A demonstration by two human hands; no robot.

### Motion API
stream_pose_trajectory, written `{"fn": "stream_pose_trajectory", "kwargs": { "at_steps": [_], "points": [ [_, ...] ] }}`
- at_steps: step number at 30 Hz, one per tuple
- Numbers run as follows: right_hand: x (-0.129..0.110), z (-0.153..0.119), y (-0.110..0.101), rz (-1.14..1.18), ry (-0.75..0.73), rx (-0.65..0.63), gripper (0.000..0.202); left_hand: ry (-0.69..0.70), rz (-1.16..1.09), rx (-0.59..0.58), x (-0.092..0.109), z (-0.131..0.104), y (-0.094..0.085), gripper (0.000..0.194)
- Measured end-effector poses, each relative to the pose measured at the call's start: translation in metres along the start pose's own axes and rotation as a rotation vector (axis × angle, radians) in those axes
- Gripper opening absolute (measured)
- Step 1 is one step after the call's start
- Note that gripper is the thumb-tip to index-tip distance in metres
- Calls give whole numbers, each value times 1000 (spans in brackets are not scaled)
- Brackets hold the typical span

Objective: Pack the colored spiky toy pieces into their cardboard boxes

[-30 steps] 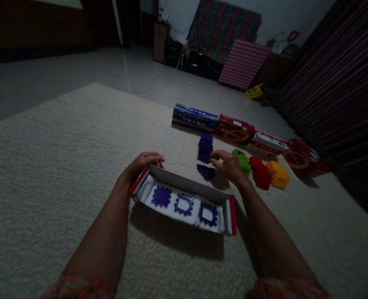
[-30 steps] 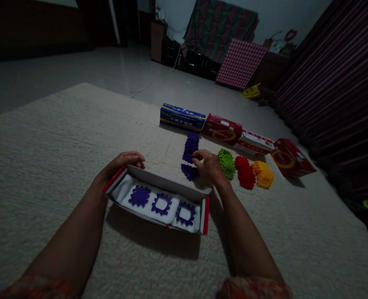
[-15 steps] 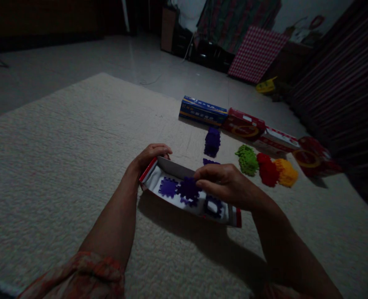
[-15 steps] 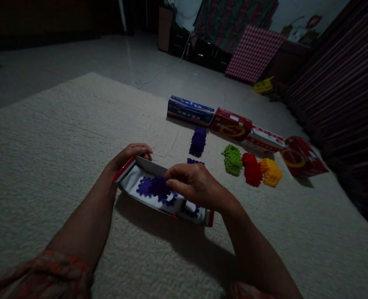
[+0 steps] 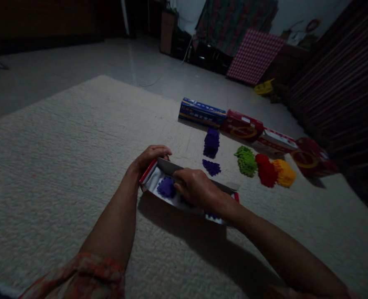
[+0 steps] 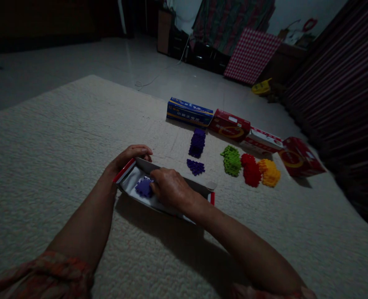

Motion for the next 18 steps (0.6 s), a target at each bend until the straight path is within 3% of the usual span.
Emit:
{"fn": "stream_pose_trajectory", "kwargs": {
  "at_steps": [10,14,18],
  "points": [
    [-19,2,8,-241,22,-136,27,-2,-19,5,2,-1,2,19],
    [-21,3,8,-220,0,-190,17,5,-13,7,0,0,1,20],
    [-20,2,11,-205,-55,-166,8,-2,-7,5,-1,1,-1,20]
  ]
}}
Point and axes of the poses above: each hand's wrist, its own z-axis towards the middle knuckle, its own y-axis out of the palm, x = y × z, the point moved 1 cm from there along z, towards the middle knuckle, and after that the axes turned 4 degrees about -y, right-handed, at the moved point
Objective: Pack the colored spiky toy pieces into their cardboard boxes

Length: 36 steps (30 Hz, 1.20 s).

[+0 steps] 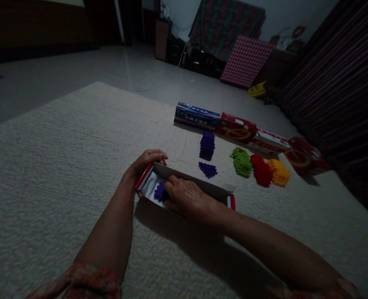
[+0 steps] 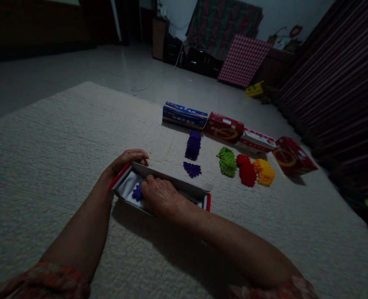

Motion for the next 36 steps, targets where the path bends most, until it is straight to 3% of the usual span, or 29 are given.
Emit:
{"fn": "stream_pose_trajectory", "kwargs": {
  "at_steps": [4,7,9,12,15,18,21,24,36],
  "points": [
    [-4,-6,-10,-23,3,8,9,8,0,-29,2,-1,0,22],
    [11,-18,-31,7,27,112,11,14,21,-24,4,-2,2,21],
    [41,-27,-44,39,56,278,15,7,16,-11,5,-3,3,21],
    [110,-37,-44,51,217,608,14,-2,1,-6,4,-3,4,20],
    [175,-36,-18,81,416,856,13,-3,-11,1,2,-2,3,19],
    [208,-28,17,122,444,988,20,-14,-22,15,2,-3,3,18],
    [215,-21,40,162,428,1056,24,-14,-17,22,2,-4,4,19],
    [214,-18,49,179,430,1092,24,18,-9,43,4,-5,5,21],
    [224,-11,44,100,367,1028,24,53,-5,19,4,-1,6,25]
  ]
}}
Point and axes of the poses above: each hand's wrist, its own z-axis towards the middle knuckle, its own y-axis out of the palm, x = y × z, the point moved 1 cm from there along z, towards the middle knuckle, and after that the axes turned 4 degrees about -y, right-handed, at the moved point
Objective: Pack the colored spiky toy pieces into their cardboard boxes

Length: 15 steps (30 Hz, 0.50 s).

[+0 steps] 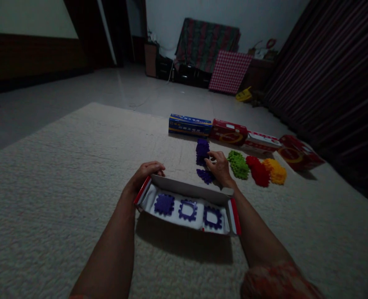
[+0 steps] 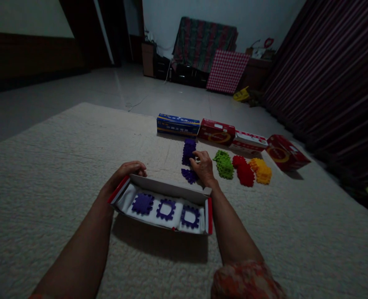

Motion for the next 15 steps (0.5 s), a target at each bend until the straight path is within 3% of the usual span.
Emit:
{"fn": "stream_pose_trajectory", "kwargs": {
  "at_steps": [15],
  "points": [
    [5,3,-2,6,41,-38,19,-51,-10,11,1,0,1,22]
  ]
}}
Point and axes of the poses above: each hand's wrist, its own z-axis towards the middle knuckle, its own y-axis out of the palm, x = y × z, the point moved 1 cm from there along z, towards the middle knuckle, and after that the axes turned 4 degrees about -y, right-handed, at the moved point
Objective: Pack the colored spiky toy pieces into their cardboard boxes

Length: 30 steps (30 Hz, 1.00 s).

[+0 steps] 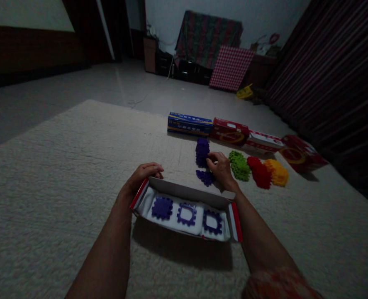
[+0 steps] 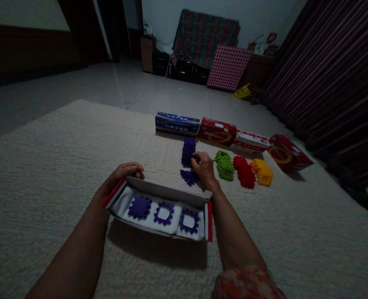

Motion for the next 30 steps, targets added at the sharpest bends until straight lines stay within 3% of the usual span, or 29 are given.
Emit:
{"fn": "stream_pose_trajectory", "kwargs": {
  "at_steps": [5,10,13,16,18,22,27,30],
  "points": [
    [-7,1,-5,-18,15,41,15,1,-6,-5,-5,3,-3,20],
    [-18,11,-33,-94,36,113,11,22,-36,-27,-6,2,-4,19],
    [-41,18,-60,-90,36,128,9,27,-4,-19,-4,1,-3,20],
    [-86,16,-85,-29,4,106,10,39,26,-22,-2,1,-3,19],
    [-122,9,-96,-29,-55,-4,10,40,31,-24,-2,1,-3,18],
    [-178,-15,-103,-50,-192,-392,10,19,-2,-14,-2,0,-2,18],
    [-197,-48,-91,-241,-166,-791,10,18,-8,-11,-3,1,-2,19],
    [-195,-60,-82,-395,-108,-912,13,20,10,-14,-4,3,-3,20]
  ]
}}
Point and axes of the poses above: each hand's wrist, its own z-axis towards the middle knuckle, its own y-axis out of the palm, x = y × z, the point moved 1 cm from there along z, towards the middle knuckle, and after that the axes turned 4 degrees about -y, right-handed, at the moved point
